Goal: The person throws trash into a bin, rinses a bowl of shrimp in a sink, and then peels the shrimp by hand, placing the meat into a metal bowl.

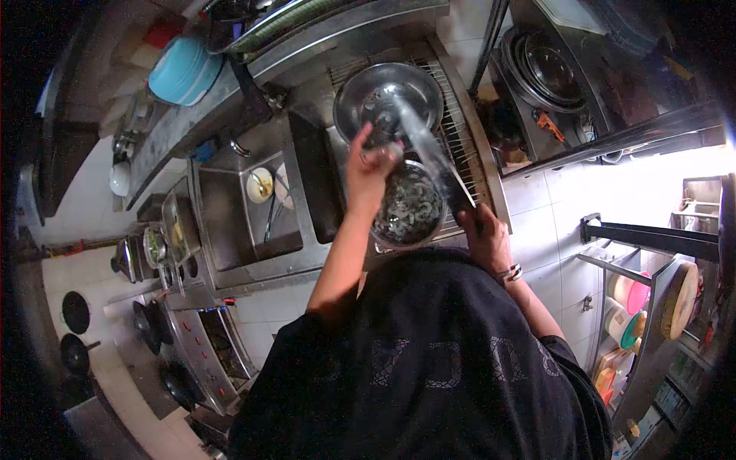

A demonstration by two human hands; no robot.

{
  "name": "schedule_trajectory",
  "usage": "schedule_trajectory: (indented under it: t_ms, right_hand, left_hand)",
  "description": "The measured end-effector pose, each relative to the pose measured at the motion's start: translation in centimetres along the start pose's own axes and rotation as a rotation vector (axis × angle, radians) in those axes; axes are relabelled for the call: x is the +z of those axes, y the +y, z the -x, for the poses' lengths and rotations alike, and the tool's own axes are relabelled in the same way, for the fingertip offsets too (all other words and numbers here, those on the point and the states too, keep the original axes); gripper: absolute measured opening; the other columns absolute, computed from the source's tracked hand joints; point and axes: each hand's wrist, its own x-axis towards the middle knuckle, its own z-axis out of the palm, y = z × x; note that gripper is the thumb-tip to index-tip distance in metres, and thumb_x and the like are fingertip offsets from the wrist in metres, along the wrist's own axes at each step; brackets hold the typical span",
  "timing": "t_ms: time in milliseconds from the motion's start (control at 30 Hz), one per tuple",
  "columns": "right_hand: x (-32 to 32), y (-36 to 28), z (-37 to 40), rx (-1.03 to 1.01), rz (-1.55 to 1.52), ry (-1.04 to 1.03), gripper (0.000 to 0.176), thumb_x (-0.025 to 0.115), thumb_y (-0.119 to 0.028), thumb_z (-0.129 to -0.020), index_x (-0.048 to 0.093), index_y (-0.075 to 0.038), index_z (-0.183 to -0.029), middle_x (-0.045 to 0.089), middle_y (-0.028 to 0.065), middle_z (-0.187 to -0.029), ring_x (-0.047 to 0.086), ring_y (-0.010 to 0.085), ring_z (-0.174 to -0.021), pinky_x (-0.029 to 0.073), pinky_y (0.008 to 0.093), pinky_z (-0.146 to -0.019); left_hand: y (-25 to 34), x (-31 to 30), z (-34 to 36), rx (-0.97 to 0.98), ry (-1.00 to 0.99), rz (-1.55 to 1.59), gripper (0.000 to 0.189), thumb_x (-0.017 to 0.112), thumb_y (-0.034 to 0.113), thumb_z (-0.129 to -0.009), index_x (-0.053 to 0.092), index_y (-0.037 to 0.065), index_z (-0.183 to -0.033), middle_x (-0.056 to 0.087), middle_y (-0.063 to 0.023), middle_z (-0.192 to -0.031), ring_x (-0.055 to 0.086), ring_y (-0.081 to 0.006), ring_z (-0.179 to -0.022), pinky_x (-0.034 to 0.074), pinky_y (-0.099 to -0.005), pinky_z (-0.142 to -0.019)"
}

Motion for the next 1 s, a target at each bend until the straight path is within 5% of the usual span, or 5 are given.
schedule_trajectory:
  t_ms: [167,367,533,767,1000]
  right_hand:
    - [-0.5,-0.2,-0.1,0.013,-0.046,0.095,0.036,0.064,-0.032,-0.09,0.05,0.0,-0.079,0.058,0.0212,-0.066,0.056,0.0438,-0.064,0.043,0.0436,-0.055]
    - [-0.6,0.5,0.1,0.051,-0.059,0.14,0.035,0.064,-0.031,-0.09,0.051,-0.001,-0.08,0.059,0.0215,-0.067,0.057,0.0427,-0.065,0.043,0.0441,-0.056]
    - [-0.5,0.3,0.1,0.028,-0.09,0.145,0.032,0.064,-0.03,-0.09,0.054,0.0,-0.082,0.062,0.0221,-0.071,0.061,0.0416,-0.069,0.045,0.0436,-0.059]
    - [-0.7,-0.5,-0.1,0.013,-0.027,0.079,0.031,0.064,-0.03,-0.089,0.055,-0.001,-0.083,0.062,0.0223,-0.071,0.062,0.0425,-0.072,0.046,0.0451,-0.059]
    - [-0.6,-0.5,-0.1,-0.016,0.001,-0.052,0.031,0.064,-0.031,-0.089,0.055,-0.002,-0.082,0.06,0.0239,-0.07,0.06,0.045,-0.071,0.045,0.047,-0.058]
  left_hand:
    - [0.4,-1.8,-5.3,0.435,0.144,-0.67,0.053,0.071,0.012,-0.083,0.05,0.005,-0.131,0.07,-0.012,-0.101,0.066,-0.0222,-0.1,0.047,-0.0302,-0.091]
    - [-3.3,-3.9,-1.1,-0.3,-0.605,-1.215,0.013,0.074,0.012,-0.07,0.073,0.007,-0.082,0.07,-0.0115,-0.092,0.068,-0.0246,-0.085,0.052,-0.0367,-0.076]
    - [-8.3,-4.8,4.1,0.091,-0.547,-1.376,0.014,0.069,0.01,-0.072,0.067,0.006,-0.086,0.069,-0.0145,-0.085,0.066,-0.0333,-0.084,0.051,-0.0435,-0.074]
    - [-6.9,-4.7,4.4,-0.062,-0.387,-1.165,0.022,0.069,0.008,-0.074,0.063,0.007,-0.095,0.067,-0.0185,-0.085,0.066,-0.0331,-0.082,0.051,-0.0411,-0.071]
    - [-4.3,-4.4,5.6,-0.196,-0.337,-0.719,0.025,0.074,0.014,-0.081,0.069,0.009,-0.105,0.068,-0.0006,-0.087,0.059,-0.0077,-0.077,0.048,-0.0249,-0.071]
